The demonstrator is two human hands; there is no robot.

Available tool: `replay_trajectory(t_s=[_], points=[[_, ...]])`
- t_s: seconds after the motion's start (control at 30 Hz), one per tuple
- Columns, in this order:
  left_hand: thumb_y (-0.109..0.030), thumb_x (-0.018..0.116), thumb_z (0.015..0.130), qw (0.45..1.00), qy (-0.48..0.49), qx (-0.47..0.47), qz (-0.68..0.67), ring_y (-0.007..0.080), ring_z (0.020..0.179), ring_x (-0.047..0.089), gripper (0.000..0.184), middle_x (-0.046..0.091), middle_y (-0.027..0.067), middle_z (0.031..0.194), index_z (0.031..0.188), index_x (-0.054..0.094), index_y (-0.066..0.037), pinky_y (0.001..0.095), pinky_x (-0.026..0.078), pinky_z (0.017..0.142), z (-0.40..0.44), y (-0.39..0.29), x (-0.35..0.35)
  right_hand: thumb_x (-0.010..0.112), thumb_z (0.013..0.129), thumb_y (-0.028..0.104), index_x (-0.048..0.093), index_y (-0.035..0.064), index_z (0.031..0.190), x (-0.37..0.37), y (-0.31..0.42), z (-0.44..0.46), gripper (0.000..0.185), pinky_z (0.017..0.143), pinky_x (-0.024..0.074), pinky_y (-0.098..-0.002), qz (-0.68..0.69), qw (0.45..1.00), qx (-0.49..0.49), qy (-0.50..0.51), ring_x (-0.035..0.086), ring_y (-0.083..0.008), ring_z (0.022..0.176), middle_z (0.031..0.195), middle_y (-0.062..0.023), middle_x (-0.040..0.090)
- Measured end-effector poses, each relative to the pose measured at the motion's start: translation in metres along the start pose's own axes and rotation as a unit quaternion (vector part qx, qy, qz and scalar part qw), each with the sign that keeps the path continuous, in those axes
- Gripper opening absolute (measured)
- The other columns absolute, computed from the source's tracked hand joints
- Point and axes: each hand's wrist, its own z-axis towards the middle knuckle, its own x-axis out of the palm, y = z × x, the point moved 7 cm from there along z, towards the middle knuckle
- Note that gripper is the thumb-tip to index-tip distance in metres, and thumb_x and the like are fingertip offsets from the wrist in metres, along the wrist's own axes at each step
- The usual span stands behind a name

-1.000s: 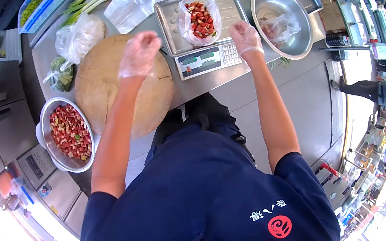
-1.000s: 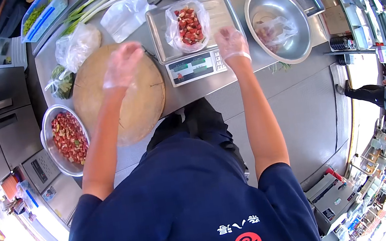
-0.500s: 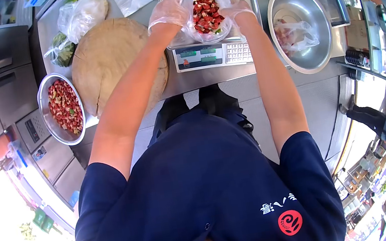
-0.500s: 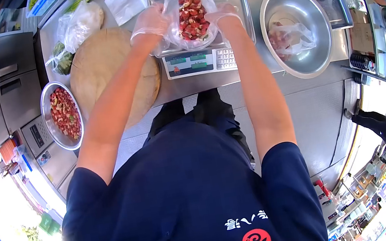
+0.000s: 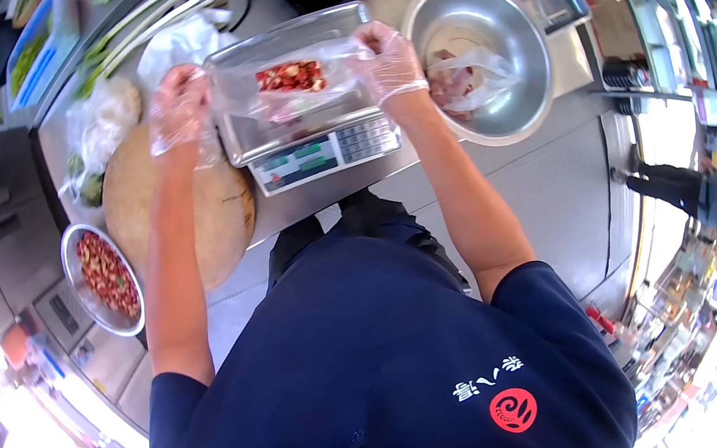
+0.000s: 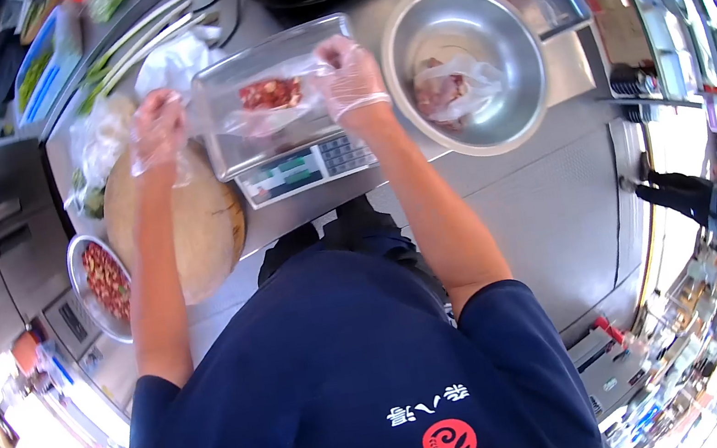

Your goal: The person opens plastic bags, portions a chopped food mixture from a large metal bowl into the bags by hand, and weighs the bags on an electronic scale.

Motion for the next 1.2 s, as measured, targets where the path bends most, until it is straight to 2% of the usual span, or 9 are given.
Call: replay_trajectory(t_s=[0.17,0.37,0.5,0.6,0.73,0.93,1.0,1.07,1.2], points=[[-0.01,0.063,0.097,0.995,0.049,0.005,-0.085,0.0052,0.062,0.049,0.007,0.057,-0.0023,0.073,0.102,0.064,-0.005,0.0189,0.037,0.054,-0.014,-0.109,0.068,0.07,0.082,-0.002,0.065,0.0032,0.094,-0.083,0.04,0.006,0.014,0.064,0.0471,-0.0229,0.137,0.987,0.032,-0.074,0.056,-0.006,0.073,0.081,-0.0005,0.063],[-0.012,0.061,0.096,0.977,0.165,0.132,-0.014,0.0079,0.063,0.053,0.013,0.062,0.0017,0.079,0.105,0.064,-0.002,0.0223,0.044,0.058,0.002,-0.173,0.219,0.069,0.083,-0.003,0.065,0.0037,0.099,-0.23,0.056,0.05,0.018,0.065,0.0483,-0.0225,0.015,0.989,-0.095,-0.108,0.058,-0.0071,0.072,0.082,0.0,0.064],[-0.013,0.063,0.092,0.977,0.175,0.113,0.05,0.0093,0.068,0.06,0.015,0.066,0.0032,0.075,0.101,0.069,-0.003,0.0276,0.05,0.064,0.033,-0.134,0.305,0.069,0.084,0.002,0.066,0.0049,0.097,-0.279,0.01,0.063,0.014,0.067,0.0489,-0.0262,-0.179,0.975,-0.055,-0.121,0.058,-0.0085,0.072,0.078,-0.0021,0.063],[-0.021,0.07,0.083,0.979,0.161,0.076,0.1,0.0267,0.08,0.07,0.016,0.073,0.015,0.088,0.091,0.073,-0.007,0.0366,0.054,0.077,0.054,-0.071,0.358,0.064,0.086,0.008,0.066,0.0062,0.098,-0.281,-0.043,0.054,0.013,0.076,0.0517,-0.0376,-0.315,0.943,-0.039,-0.099,0.068,-0.0286,0.081,0.086,-0.0135,0.07],[-0.021,0.071,0.082,0.96,0.162,0.008,0.228,0.0274,0.092,0.071,0.016,0.072,0.0171,0.093,0.091,0.074,-0.009,0.0397,0.054,0.085,0.046,-0.039,0.387,0.062,0.087,0.015,0.067,0.007,0.104,-0.272,-0.093,0.037,0.019,0.085,0.0515,-0.0416,-0.361,0.927,0.042,-0.096,0.068,-0.0368,0.095,0.098,-0.0188,0.071],[-0.012,0.066,0.088,0.981,0.161,0.092,0.052,0.0219,0.094,0.068,0.027,0.071,0.0112,0.104,0.113,0.065,0.0,0.0337,0.053,0.086,0.03,-0.033,0.343,0.063,0.087,0.012,0.059,0.0032,0.126,-0.282,-0.088,0.021,0.04,0.092,0.0502,-0.0389,-0.416,0.901,0.003,-0.127,0.066,-0.0313,0.1,0.109,-0.0196,0.067],[-0.006,0.065,0.091,0.983,0.185,0.004,0.018,0.0183,0.088,0.067,0.025,0.069,0.0074,0.104,0.115,0.062,0.0,0.0318,0.054,0.082,0.001,-0.058,0.279,0.063,0.086,0.021,0.058,0.0047,0.131,-0.276,-0.045,0.021,0.049,0.092,0.0499,-0.0398,-0.482,0.867,0.088,-0.088,0.066,-0.0339,0.101,0.11,-0.0191,0.067],[-0.008,0.064,0.094,0.959,0.255,-0.089,-0.083,0.0132,0.077,0.063,0.019,0.068,0.0059,0.098,0.111,0.064,-0.002,0.0288,0.054,0.074,-0.026,-0.049,0.227,0.063,0.088,0.017,0.055,-0.0005,0.133,-0.269,-0.016,0.014,0.049,0.091,0.0509,-0.0406,-0.415,0.896,-0.005,-0.161,0.066,-0.0327,0.098,0.112,-0.02,0.065],[-0.009,0.066,0.092,0.978,0.135,-0.132,-0.093,0.009,0.068,0.057,0.015,0.066,0.0016,0.088,0.106,0.064,-0.003,0.0249,0.049,0.062,-0.088,-0.008,0.096,0.067,0.088,0.0,0.062,-0.0039,0.114,-0.226,-0.039,0.03,0.026,0.086,0.0519,-0.0323,-0.127,0.973,-0.092,-0.169,0.063,-0.0191,0.094,0.102,-0.0125,0.065]])
